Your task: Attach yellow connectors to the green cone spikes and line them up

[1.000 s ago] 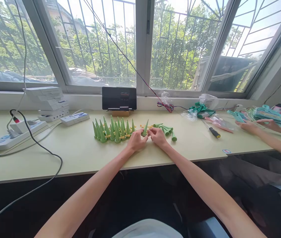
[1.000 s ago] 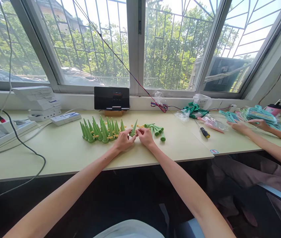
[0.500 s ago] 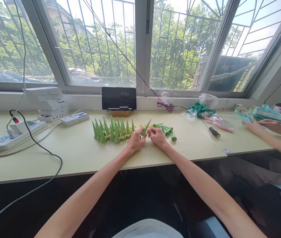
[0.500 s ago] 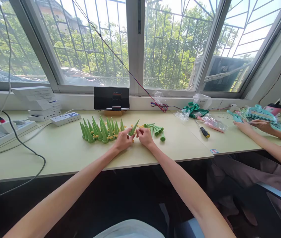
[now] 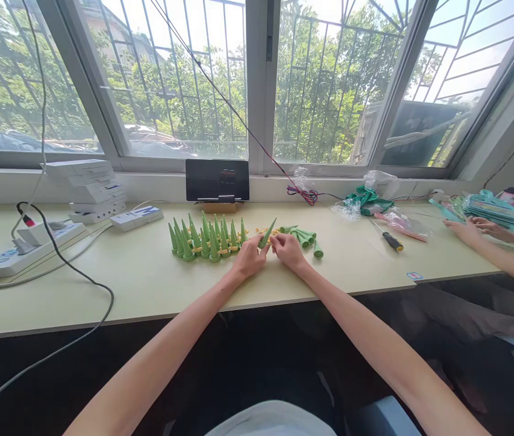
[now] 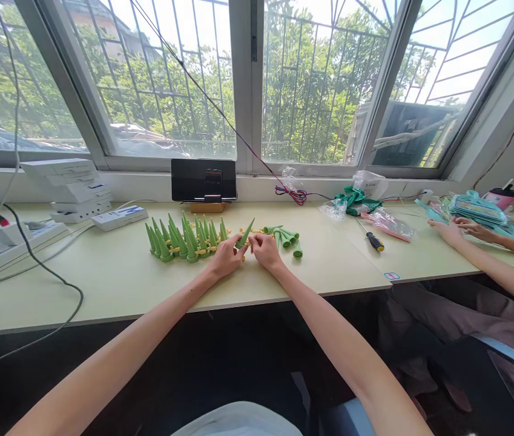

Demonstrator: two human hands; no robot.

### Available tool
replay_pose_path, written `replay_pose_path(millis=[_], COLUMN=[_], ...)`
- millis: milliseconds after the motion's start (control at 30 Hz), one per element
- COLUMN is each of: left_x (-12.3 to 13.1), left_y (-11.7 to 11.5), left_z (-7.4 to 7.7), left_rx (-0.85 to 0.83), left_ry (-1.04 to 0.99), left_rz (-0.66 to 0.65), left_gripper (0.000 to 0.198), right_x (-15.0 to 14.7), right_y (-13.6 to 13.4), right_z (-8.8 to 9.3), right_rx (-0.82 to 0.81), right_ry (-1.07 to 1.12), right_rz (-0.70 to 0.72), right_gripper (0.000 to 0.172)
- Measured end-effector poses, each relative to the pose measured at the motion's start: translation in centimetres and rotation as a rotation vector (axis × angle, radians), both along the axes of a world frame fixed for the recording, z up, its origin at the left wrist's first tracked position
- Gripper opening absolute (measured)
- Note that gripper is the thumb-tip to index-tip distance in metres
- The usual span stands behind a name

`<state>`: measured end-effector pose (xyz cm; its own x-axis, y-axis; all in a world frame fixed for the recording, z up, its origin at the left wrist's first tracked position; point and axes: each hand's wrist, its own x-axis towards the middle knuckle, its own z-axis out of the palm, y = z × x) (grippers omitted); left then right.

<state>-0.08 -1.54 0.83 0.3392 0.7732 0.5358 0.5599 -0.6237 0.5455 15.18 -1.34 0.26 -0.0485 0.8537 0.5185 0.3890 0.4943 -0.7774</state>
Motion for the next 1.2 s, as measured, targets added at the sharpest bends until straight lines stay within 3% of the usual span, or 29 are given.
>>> replay_pose_path(millis=[500, 600, 767, 833, 933, 1100, 1200], left_x=[0.20, 0.17, 0.18, 0.19, 0.18, 0.18, 0.22], left_y=[0.08, 0.12, 0.06, 0.02, -0.01, 0.00, -0.02], left_z=[-0.13, -0.17, -0.14, -0.12, -0.13, -0.17, -0.15], left_rx=[-0.015, -0.005, 0.005, 0.010, 0.006, -0.014, -0.027], left_ry=[-0.023, -0.008, 0.016, 0.014, 0.004, -0.015, -0.016], left_rz=[0.036, 0.043, 0.021, 0.017, 0.011, 0.019, 0.026], left_gripper=[0.025, 0.026, 0.027, 0.026, 0.026, 0.027, 0.027], right_x=[-0.15, -0.18, -0.20, -0.20, -0.23, -0.23, -0.22], right_y=[-0.58, -0.41, 0.03, 0.16, 0.17, -0.34, -0.62], right_z=[0.16, 0.22, 0.32, 0.28, 0.15, 0.20, 0.31], right_rx=[0.162, 0.056, -0.309, -0.364, -0.284, 0.063, 0.128], right_ry=[-0.117, -0.020, 0.279, 0.328, 0.262, -0.030, -0.116], right_rz=[-0.084, -0.046, 0.139, 0.170, 0.126, -0.067, -0.117], right_gripper=[0.034, 0.037, 0.039, 0.039, 0.041, 0.040, 0.038])
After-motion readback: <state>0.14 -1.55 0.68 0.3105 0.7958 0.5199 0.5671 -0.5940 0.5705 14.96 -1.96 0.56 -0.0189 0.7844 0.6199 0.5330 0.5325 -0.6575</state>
